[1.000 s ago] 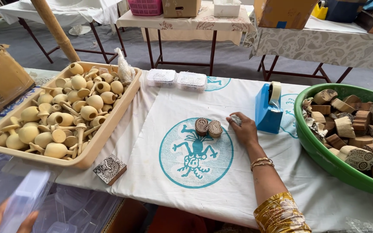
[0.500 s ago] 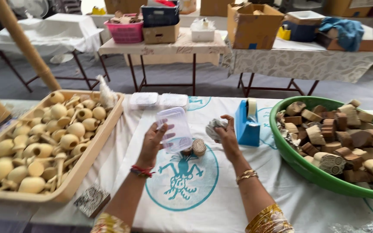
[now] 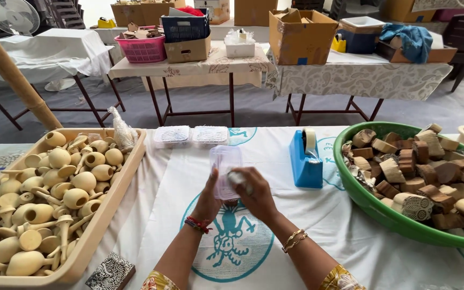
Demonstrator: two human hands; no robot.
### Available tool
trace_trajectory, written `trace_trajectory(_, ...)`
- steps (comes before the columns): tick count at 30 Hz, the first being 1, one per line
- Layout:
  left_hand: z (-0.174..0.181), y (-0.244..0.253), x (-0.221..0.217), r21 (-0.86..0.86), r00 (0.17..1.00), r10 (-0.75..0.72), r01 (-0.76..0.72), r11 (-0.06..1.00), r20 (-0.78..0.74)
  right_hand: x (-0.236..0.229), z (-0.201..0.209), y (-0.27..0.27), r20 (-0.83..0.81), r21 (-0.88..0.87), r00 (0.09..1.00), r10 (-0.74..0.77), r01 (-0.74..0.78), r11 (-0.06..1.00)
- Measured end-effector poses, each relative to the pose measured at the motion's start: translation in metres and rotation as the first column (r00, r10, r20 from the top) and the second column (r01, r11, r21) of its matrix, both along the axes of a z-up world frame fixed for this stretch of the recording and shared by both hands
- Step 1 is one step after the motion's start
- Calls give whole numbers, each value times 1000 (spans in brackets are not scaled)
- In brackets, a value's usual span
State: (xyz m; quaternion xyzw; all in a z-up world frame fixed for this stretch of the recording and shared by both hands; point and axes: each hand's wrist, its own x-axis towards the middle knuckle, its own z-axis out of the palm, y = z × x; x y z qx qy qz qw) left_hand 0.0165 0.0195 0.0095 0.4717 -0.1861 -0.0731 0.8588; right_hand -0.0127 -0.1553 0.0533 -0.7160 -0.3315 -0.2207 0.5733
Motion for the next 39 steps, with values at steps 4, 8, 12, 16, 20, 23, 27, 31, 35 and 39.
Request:
trace_trajectory(4, 30, 7, -24, 23, 995, -25, 27, 999, -98, -32, 22, 11, 425, -324, 905, 4, 148, 934)
trace_trajectory(8, 14, -3, -20, 18, 980, -147, 151, 988, -136, -2, -8, -2, 369, -302, 924, -104, 225, 926)
trace_trajectory(12, -15, -20, -7, 188, 976, -163, 189, 964, -145, 7, 7, -21, 323, -84, 893, -313, 356, 931)
trace_trajectory(16, -20, -14, -5, 222, 991, -134, 136, 966, -24, 7, 7, -20, 324, -28, 877, -355, 384, 923)
trace_trajectory(20, 17, 5, -16, 65, 999, -35, 35, 997, -5, -2, -10, 2, 184, -188, 975, -128, 163, 969)
trace_trajectory(23, 13, 16, -7, -52, 999, 41, -41, 998, 6, -18, 2, 12, 232, -298, 972, 27, 44, 954)
trace_trajectory(27, 9, 14, -6, -25, 997, 81, -81, 996, -10, 2, -17, 3, 154, -284, 988, -12, 56, 957)
trace_trajectory(31, 8, 0, -10, 143, 1000, -2, 2, 990, 0, 18, -14, -16, 127, -105, 960, -251, 264, 959)
trace_trajectory(35, 2, -11, -15, 163, 997, -79, 80, 983, -13, 9, 6, -22, 232, -2, 912, -337, 347, 938)
trace_trajectory(39, -30, -12, 3, 222, 994, -91, 101, 970, -56, 3, 5, -14, 216, -29, 947, -238, 250, 968)
